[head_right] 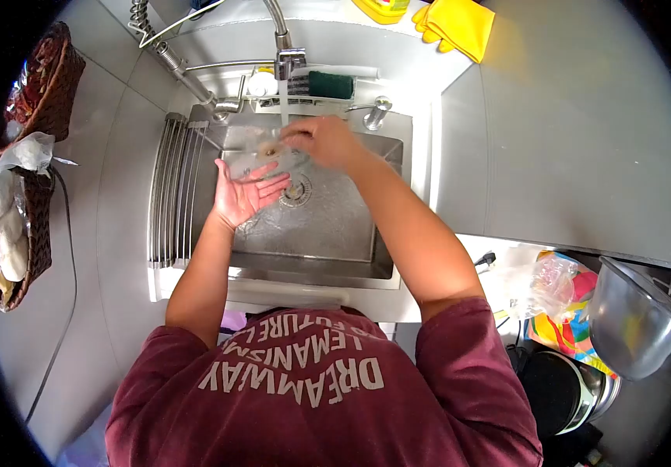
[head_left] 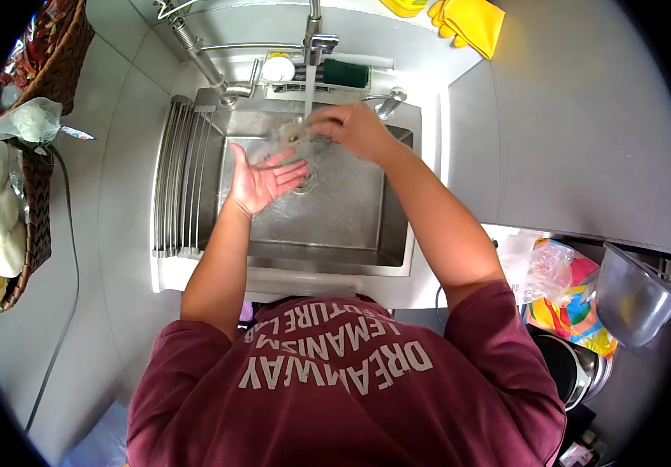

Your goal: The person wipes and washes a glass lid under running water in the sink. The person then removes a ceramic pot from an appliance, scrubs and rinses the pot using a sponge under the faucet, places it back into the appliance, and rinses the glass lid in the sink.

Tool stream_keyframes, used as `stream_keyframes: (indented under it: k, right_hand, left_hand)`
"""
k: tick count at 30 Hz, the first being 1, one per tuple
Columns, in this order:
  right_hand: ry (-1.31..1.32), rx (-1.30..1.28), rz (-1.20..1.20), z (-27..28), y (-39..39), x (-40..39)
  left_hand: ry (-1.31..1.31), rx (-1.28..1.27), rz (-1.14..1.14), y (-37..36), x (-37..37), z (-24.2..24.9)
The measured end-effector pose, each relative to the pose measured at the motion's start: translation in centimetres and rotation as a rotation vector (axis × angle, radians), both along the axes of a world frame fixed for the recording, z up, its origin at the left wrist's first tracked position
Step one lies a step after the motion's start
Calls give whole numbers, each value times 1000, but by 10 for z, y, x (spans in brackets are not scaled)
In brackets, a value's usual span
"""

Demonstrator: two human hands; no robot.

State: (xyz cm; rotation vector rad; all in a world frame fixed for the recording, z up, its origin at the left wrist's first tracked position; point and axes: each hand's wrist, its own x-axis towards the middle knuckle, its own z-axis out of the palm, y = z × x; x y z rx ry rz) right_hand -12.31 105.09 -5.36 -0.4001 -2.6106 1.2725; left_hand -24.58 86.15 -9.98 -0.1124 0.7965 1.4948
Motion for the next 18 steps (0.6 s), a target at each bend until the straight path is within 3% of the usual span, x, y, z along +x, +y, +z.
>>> stream_keyframes:
  k: [2, 3, 5, 8, 11, 15, 16, 18]
  right_hand:
    - [233, 231, 163, -22, 0, 11]
    - [231, 356, 119, -21, -5, 17]
    - [236, 603, 29, -19, -19, 32]
    - [162, 120, -157, -66, -25, 44]
    - [322, -1248, -738, -59, -47, 29]
    - [124, -1418, -388, -48, -51, 18]
    - [142, -1411, -350, -49, -47, 15]
    - [202, -1376, -374, -49, -44, 6]
  left_hand:
    - [-28, 104, -83, 6, -18, -39]
    - [-41, 153, -120, 7, -32, -62]
    - [154, -13, -36, 6, -44, -67]
    - [498, -145, 195, 18, -22, -12]
    - [673, -190, 259, 20, -13, -9]
    - [882, -344, 415, 31, -16, -43]
    - [1187, -549, 260, 34, -24, -49]
    - [1591, -612, 344, 48, -8, -58]
